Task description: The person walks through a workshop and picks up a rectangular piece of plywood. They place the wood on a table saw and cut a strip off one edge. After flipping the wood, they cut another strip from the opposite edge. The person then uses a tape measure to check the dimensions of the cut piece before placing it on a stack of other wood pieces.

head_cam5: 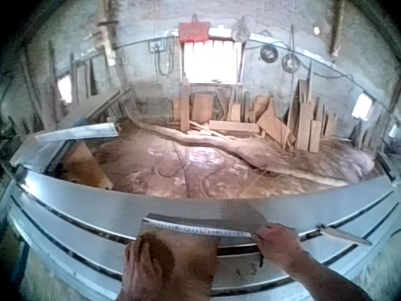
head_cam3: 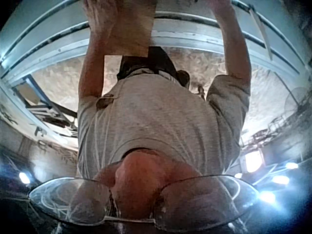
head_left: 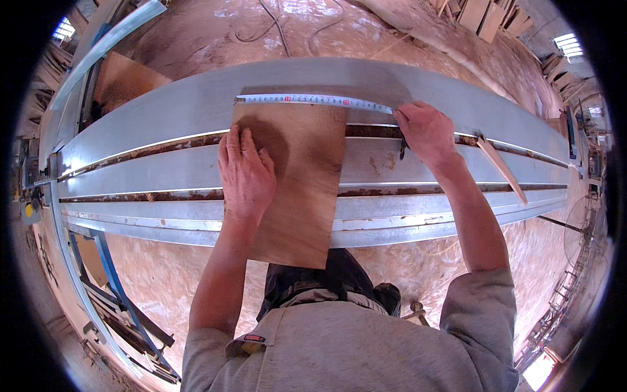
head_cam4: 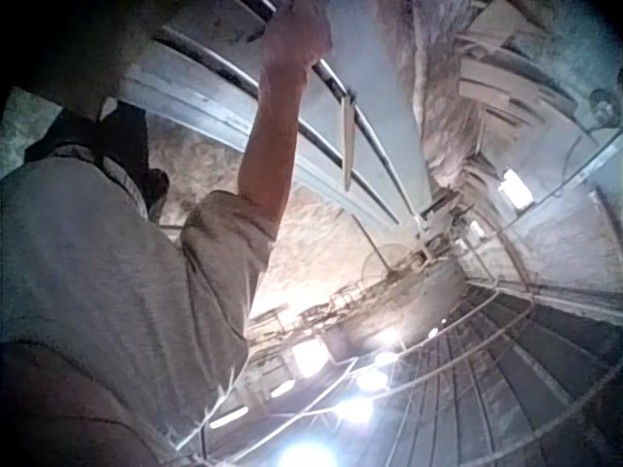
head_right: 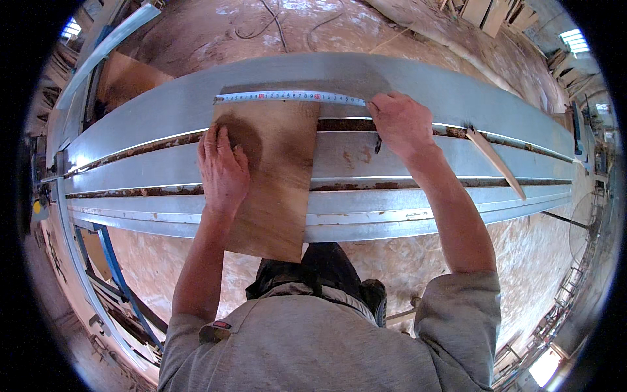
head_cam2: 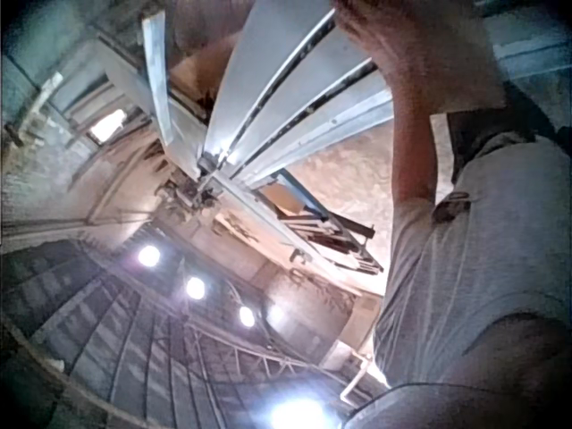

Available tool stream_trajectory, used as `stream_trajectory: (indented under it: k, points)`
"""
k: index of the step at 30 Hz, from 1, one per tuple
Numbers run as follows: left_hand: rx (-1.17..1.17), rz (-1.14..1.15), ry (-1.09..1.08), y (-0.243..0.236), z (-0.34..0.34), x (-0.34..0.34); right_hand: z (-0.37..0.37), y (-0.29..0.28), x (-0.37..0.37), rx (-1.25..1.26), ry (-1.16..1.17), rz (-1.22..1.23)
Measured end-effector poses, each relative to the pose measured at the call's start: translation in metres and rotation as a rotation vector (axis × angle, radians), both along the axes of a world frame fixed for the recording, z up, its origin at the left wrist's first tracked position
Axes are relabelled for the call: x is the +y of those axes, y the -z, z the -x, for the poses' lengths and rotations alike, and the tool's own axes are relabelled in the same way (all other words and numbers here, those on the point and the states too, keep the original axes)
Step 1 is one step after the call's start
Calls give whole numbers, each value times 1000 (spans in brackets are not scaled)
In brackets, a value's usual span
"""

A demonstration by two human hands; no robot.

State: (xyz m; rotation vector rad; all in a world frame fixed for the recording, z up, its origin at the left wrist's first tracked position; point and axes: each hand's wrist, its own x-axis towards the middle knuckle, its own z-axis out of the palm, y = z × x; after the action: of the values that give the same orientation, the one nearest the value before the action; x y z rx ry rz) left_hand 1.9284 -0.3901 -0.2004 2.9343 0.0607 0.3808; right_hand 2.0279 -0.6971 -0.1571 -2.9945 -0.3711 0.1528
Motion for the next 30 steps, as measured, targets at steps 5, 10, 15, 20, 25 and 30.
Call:
stream_trajectory:
  k: [5, 10, 15, 20, 25, 30]
  points:
    - [-7, -14, 11, -2, -2, 2, 1, -2, 2, -15, -15, 7]
    - [109, 54, -26, -15, -20, 2, -2, 0, 3, -10, -36, 81]
    - [-94, -20, 52, 1, -24, 9, -1, -4, 5, -6, -64, 94]
    - [-46, 92, 49, 2, -28, 9, 0, -6, 4, 9, -74, 111]
    - [-10, 6, 50, 3, -29, 10, 1, 0, 1, -36, -85, 86]
    - [-1, 17, 42, 3, -28, 10, 2, -2, 1, -19, -88, 74]
